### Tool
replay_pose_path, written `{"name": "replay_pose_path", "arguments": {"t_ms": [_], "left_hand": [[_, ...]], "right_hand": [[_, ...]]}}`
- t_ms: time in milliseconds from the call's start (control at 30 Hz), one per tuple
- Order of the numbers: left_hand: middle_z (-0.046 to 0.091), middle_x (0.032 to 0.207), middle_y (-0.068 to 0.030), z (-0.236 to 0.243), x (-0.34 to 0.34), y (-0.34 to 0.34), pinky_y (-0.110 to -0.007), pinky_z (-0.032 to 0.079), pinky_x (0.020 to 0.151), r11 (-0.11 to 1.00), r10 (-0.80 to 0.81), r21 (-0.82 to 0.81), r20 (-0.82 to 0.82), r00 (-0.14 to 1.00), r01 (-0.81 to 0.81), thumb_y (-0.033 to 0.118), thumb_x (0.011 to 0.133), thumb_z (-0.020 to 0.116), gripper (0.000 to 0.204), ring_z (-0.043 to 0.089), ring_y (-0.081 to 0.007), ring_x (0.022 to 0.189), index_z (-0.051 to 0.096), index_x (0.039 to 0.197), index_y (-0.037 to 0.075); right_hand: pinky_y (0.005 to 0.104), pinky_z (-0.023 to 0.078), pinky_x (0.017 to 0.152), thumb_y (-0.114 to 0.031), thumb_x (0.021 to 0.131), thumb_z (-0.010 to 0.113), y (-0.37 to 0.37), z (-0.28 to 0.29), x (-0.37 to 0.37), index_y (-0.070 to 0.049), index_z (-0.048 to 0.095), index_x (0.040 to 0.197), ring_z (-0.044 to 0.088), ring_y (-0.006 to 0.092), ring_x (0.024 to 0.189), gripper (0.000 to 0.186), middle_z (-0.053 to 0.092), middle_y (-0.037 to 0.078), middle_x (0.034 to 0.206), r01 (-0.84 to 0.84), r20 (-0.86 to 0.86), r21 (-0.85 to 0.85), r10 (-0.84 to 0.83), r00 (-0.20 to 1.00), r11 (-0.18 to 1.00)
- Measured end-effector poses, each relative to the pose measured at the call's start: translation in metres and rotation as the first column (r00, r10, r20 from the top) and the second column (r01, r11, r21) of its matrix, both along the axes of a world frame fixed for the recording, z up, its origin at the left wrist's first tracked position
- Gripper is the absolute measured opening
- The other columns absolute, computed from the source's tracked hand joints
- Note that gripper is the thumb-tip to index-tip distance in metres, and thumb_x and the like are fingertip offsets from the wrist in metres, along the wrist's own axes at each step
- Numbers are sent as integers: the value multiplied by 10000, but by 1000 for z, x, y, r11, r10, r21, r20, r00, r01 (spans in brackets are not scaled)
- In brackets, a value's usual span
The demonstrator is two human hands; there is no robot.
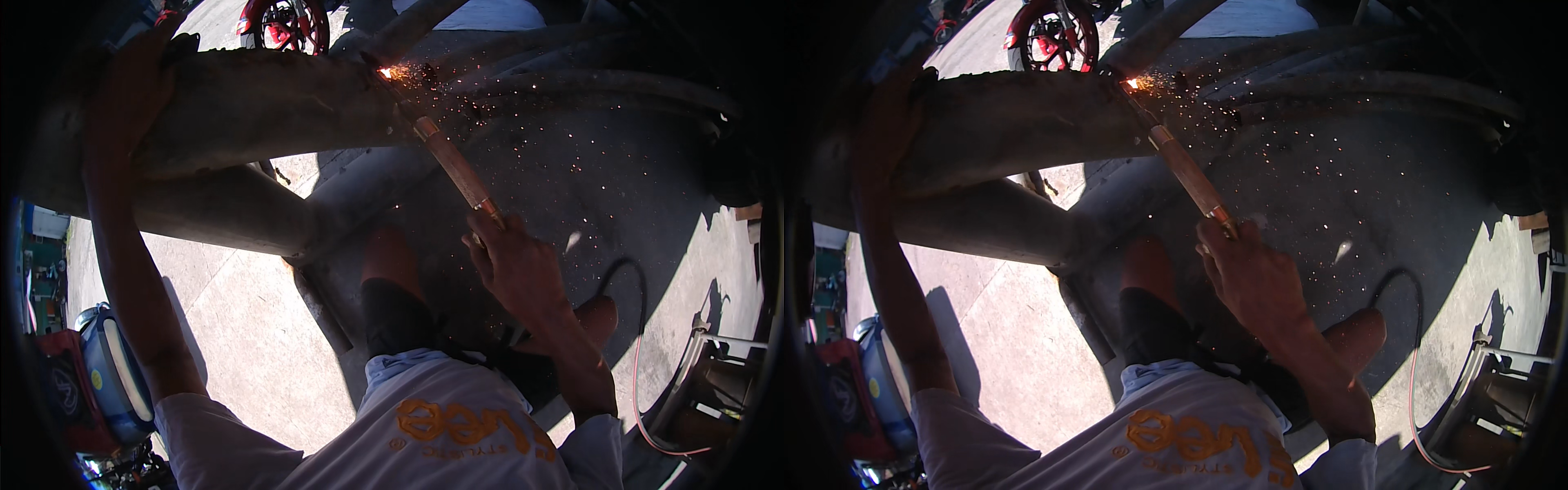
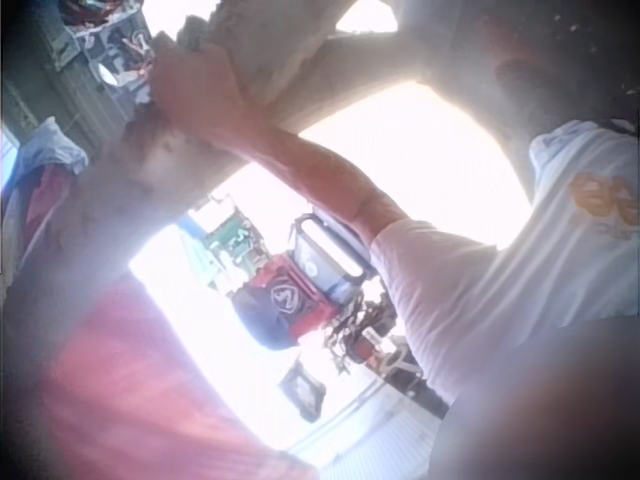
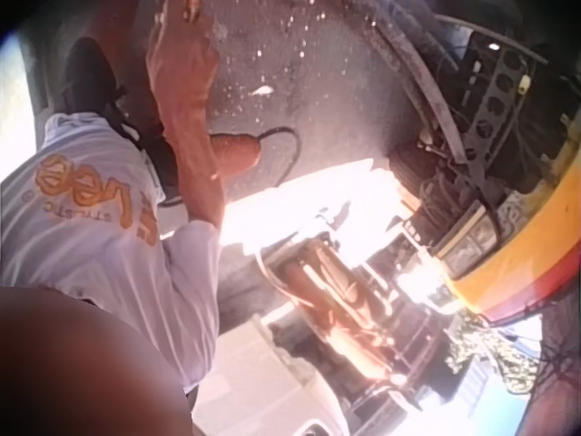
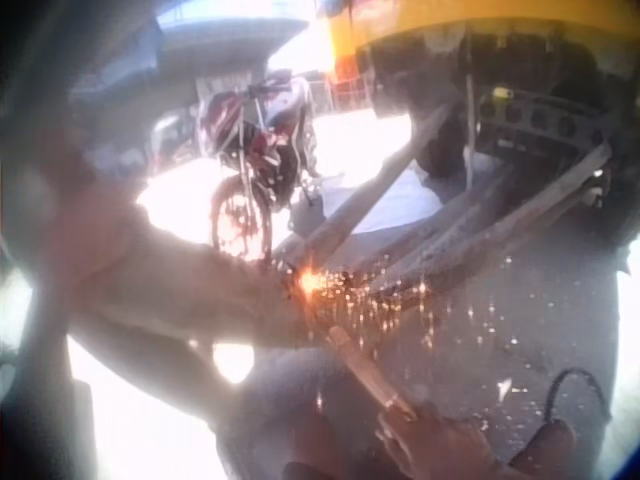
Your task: The person uses a welding torch to join metal pipes of a frame structure. They position the torch at the joint, apply heat, and move along the seam to create a weld.
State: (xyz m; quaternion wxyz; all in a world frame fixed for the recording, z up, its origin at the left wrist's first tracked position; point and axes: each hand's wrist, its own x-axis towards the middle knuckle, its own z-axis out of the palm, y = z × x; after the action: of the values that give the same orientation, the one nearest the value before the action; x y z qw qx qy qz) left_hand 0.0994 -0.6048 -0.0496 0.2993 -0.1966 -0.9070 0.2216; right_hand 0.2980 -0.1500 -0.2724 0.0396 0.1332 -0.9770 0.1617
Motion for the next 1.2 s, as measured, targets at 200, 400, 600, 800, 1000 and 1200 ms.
{"name": "replay_pose_path", "arguments": {"t_ms": [200,400,600,800,1000,1200], "left_hand": [[713,1393,-204,-2,3,-2,-507,521,1139,999,-52,-1,13,999,52,74,982,677,614,676,-414,1298,589,1586,149],[666,1524,-162,-1,-1,-13,-489,479,1226,998,12,-58,11,1000,-11,-6,937,699,711,621,-371,1425,579,1613,177],[647,1549,-161,0,0,-13,-490,454,1253,988,54,-144,-28,998,-58,14,950,695,673,595,-369,1452,588,1598,160],[659,1534,-167,-3,6,-5,-490,459,1251,989,121,-89,-18,993,-122,21,960,689,612,596,-375,1452,616,1556,140],[670,1518,-172,-1,7,2,-487,466,1242,992,76,-95,-40,996,-79,28,964,687,593,614,-376,1430,628,1544,140],[740,1361,-155,-4,7,5,-488,568,1100,988,-79,-147,-152,985,57,74,963,691,639,714,-346,1264,605,1581,211]], "right_hand": [[441,668,614,-311,1080,717,-1,-3,2,-159,660,1323,786,333,721,292,699,151,977,-12,-40,9,12,999,1000],[445,676,618,-280,1054,703,-2,-2,2,-153,632,1317,783,330,722,301,688,156,978,-24,-66,6,24,997,1000],[441,680,614,-252,1017,700,-1,-1,1,-136,617,1339,780,335,717,353,686,177,986,-46,-78,-30,44,996,998],[479,651,652,-210,1014,723,-3,1,3,-146,621,1330,782,363,776,339,698,169,991,-20,-50,-51,17,999,999],[431,664,623,-231,1019,714,-1,0,3,-141,627,1356,787,314,749,359,698,165,985,-37,-92,-15,35,995,999],[394,672,608,-284,1050,724,3,-3,1,-151,641,1362,793,279,724,349,714,155,995,-61,-147,11,62,987,998]]}}
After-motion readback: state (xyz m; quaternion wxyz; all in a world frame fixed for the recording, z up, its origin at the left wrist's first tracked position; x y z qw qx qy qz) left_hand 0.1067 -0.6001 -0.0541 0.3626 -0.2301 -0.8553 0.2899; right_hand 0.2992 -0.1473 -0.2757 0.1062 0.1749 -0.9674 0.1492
